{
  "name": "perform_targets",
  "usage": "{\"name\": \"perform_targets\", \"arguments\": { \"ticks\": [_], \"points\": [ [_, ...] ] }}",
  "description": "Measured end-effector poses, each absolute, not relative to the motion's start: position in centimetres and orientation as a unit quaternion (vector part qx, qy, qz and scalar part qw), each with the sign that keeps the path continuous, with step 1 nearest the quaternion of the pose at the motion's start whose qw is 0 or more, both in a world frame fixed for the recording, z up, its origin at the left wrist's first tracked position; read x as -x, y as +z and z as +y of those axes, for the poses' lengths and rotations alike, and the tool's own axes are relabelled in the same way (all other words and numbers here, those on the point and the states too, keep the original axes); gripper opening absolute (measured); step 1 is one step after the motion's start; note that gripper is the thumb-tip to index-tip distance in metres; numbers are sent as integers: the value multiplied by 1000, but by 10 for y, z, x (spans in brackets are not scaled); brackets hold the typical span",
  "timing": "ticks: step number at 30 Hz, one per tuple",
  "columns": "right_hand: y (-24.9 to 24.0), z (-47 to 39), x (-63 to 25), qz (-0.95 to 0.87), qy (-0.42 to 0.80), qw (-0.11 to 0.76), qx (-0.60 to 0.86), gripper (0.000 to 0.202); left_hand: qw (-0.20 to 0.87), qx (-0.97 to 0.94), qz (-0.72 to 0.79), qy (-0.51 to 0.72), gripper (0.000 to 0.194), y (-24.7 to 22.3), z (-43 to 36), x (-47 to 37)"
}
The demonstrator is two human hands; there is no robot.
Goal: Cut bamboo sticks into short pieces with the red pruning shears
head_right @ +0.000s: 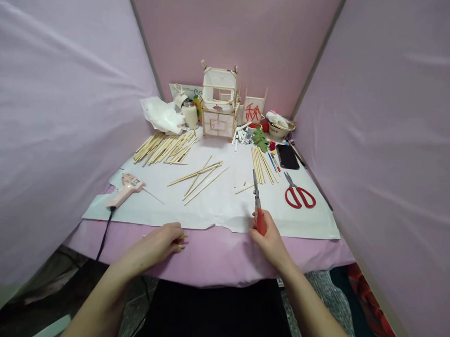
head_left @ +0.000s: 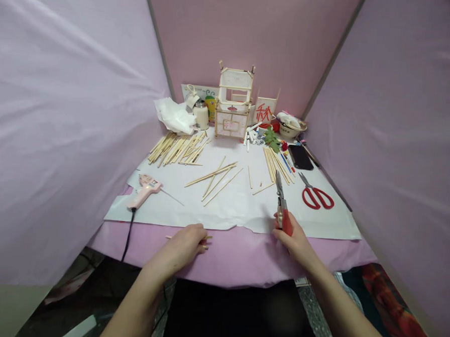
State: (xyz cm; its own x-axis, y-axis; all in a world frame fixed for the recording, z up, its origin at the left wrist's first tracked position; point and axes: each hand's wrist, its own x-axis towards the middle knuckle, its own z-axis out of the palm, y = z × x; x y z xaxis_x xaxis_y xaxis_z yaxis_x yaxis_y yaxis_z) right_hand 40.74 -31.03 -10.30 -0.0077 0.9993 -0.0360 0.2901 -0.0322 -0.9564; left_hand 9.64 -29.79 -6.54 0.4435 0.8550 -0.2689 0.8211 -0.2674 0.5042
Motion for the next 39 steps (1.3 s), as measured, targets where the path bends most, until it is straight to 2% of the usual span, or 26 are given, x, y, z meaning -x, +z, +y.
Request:
{"name": "perform_targets", "arguments": {
  "ticks": [5,9,12,15,17,21,24,29,34,36,39],
  "points": [
    [-101,-308,-408,-526,458,450,558,30,332,-766,529,153,26,-41,-285,-108],
    [-103,-310,-404,-525,460,464,545,28,382,-704,545,248,23,-36,-230,-147],
    [-107,-311,-404,-533,454,471,536,28,266,-741,593,169,15,-41,-185,-184],
    [-110,-310,-406,-540,457,481,518,25,147,-773,606,117,32,-44,-160,-216],
    [-110,-310,-407,-530,472,492,504,23,83,-802,581,109,36,-47,-155,-234],
    [-112,-308,-410,-488,523,513,475,25,50,-857,510,58,23,-59,-162,-264],
    [-114,-308,-411,-467,544,531,452,26,53,-859,507,40,20,-70,-166,-278],
    [-115,-309,-411,-449,548,544,449,24,42,-840,534,81,24,-62,-152,-252],
    [-117,-310,-411,-434,556,550,447,28,-6,-750,654,100,27,-15,-110,-164],
    [-117,-309,-411,-431,559,550,446,28,-45,-716,685,126,34,-1,-99,-139],
    [-116,-309,-410,-425,554,556,450,28,-45,-747,648,142,34,0,-100,-142]
  ]
}}
